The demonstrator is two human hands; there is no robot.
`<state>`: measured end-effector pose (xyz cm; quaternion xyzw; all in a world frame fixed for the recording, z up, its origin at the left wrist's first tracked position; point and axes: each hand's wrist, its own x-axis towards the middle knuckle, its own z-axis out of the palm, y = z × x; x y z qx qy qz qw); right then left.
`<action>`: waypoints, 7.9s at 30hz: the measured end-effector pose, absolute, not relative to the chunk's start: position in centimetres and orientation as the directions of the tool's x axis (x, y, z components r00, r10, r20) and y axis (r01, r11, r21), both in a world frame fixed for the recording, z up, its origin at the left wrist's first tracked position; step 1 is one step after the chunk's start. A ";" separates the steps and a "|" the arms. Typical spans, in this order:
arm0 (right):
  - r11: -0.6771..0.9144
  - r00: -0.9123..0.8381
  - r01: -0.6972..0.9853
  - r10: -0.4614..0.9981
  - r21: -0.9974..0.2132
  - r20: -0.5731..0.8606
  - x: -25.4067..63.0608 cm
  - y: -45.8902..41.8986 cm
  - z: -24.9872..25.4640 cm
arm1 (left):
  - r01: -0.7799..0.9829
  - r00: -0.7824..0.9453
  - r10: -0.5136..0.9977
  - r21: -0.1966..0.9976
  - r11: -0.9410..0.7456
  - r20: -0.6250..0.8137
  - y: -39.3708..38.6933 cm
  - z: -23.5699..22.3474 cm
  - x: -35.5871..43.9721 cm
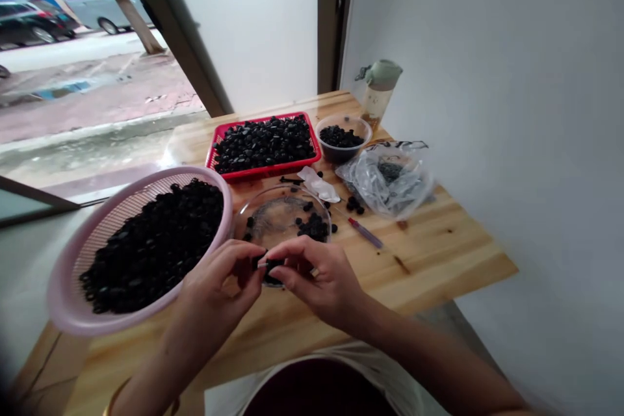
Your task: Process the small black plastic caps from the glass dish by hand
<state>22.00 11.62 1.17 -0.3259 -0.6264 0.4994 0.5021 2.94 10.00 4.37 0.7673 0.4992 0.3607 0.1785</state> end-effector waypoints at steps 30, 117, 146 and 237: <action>-0.204 -0.248 -0.349 0.961 -0.915 -0.120 22.6 11.1 -1.6 | 0.004 0.003 0.996 0.996 -0.092 0.092 8.5 1.3 4.7; 0.619 -0.520 0.215 0.727 -0.755 0.448 22.7 10.5 3.1 | -0.116 -0.024 0.987 0.981 -0.159 0.157 6.4 -1.1 3.7; 0.591 -0.453 0.315 0.781 -0.743 0.430 22.3 10.2 3.2 | -0.524 -0.101 0.962 0.836 0.164 -0.252 5.6 -2.3 5.1; -0.401 -0.661 -0.100 0.711 -0.911 -0.240 22.5 12.3 2.5 | 0.094 0.043 0.909 0.904 -0.418 0.416 4.6 -1.8 3.3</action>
